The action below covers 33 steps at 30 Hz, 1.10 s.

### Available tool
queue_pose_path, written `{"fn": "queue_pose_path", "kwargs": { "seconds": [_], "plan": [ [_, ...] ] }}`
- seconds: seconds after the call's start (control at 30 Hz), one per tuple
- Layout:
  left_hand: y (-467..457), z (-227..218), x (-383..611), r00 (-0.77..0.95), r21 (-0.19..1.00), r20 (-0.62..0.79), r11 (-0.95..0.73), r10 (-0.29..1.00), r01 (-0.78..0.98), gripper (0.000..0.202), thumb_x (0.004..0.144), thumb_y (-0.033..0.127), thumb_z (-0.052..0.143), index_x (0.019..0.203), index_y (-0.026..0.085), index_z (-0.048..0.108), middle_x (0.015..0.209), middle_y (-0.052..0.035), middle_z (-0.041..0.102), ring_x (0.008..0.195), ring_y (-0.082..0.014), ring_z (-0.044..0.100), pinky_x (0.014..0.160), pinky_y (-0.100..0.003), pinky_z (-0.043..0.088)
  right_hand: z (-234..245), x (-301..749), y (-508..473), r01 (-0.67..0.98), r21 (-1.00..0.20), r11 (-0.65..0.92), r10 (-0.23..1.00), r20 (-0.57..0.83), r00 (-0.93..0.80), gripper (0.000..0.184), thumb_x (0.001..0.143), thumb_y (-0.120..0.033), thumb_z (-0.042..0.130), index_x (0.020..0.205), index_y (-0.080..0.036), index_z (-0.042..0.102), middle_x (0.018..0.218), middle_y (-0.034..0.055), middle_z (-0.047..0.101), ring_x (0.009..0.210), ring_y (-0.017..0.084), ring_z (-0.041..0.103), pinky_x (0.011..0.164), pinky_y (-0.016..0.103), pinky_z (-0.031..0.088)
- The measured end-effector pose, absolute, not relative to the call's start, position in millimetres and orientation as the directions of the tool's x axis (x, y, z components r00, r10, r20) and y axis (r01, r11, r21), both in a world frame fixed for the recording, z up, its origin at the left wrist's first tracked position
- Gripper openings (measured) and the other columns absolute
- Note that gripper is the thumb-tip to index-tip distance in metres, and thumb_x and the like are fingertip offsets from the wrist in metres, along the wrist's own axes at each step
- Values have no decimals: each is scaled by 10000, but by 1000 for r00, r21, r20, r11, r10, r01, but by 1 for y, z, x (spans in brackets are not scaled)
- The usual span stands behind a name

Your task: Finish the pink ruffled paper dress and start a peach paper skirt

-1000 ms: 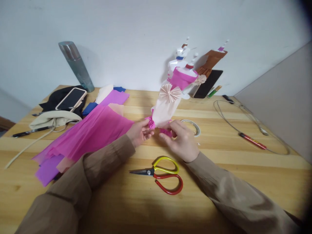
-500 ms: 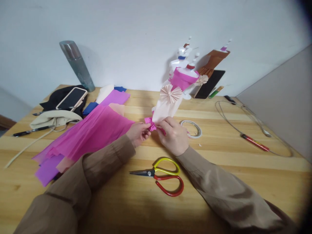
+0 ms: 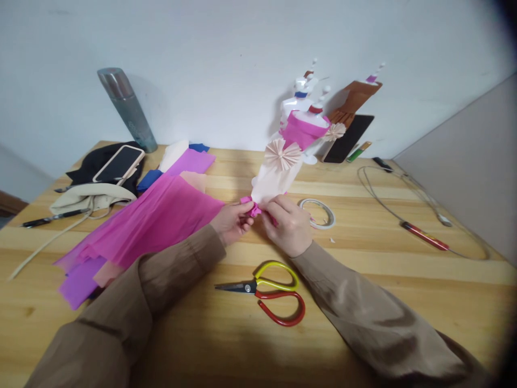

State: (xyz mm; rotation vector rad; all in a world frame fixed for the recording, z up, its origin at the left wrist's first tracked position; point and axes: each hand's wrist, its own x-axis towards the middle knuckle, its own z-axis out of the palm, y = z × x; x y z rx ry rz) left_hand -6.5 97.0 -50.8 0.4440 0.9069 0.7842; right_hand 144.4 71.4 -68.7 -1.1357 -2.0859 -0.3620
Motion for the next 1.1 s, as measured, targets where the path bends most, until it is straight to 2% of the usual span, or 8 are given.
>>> {"fn": "queue_pose_path", "kwargs": {
  "seconds": [0.23, 0.43, 0.77, 0.9, 1.0, 1.1],
  "plan": [
    [96, -53, -6, 426, 658, -446, 611, 788, -441, 126, 881, 116, 593, 755, 124, 592, 568, 27, 576, 395, -22, 488, 365, -98, 326, -72, 146, 73, 791, -60, 609, 553, 747, -369, 177, 896, -154, 515, 781, -177, 648, 747, 60, 638, 658, 152, 549, 591, 268, 409],
    [97, -55, -5, 419, 658, -451, 610, 789, -441, 159, 872, 82, 573, 717, 109, 592, 542, 23, 556, 394, -25, 470, 364, -108, 302, -75, 146, 74, 794, -9, 608, 520, 760, -389, 151, 884, -161, 549, 771, -176, 648, 741, 55, 635, 652, 144, 557, 583, 260, 411],
    [99, -57, -2, 352, 689, -444, 565, 824, -455, 119, 817, 52, 643, 708, 97, 625, 551, 26, 564, 399, 2, 431, 395, -101, 289, -80, 151, 79, 804, 94, 588, 469, 770, -433, 196, 883, -111, 508, 764, -190, 642, 713, 46, 627, 649, 147, 546, 570, 272, 389],
    [99, -57, -3, 356, 698, -439, 562, 825, -443, 105, 774, 72, 700, 697, 98, 633, 525, 35, 545, 388, 1, 414, 378, -107, 255, -82, 154, 79, 790, 94, 606, 479, 750, -456, 202, 889, -119, 513, 768, -196, 655, 706, 45, 610, 666, 150, 535, 582, 280, 393],
    [99, -56, -4, 371, 723, -418, 551, 829, -417, 113, 775, 86, 699, 686, 97, 631, 525, 32, 548, 380, 1, 407, 366, -109, 241, -83, 157, 79, 775, 101, 624, 474, 740, -478, 175, 889, -134, 539, 795, -199, 672, 711, 42, 612, 676, 151, 537, 585, 287, 389],
    [100, -56, -7, 401, 752, -386, 536, 831, -385, 137, 797, 94, 676, 673, 95, 618, 528, 28, 545, 378, 1, 404, 360, -107, 242, -84, 161, 78, 757, 159, 633, 430, 741, -515, 119, 884, -151, 579, 876, -196, 689, 770, 52, 658, 701, 158, 559, 598, 292, 403]
  ]
}}
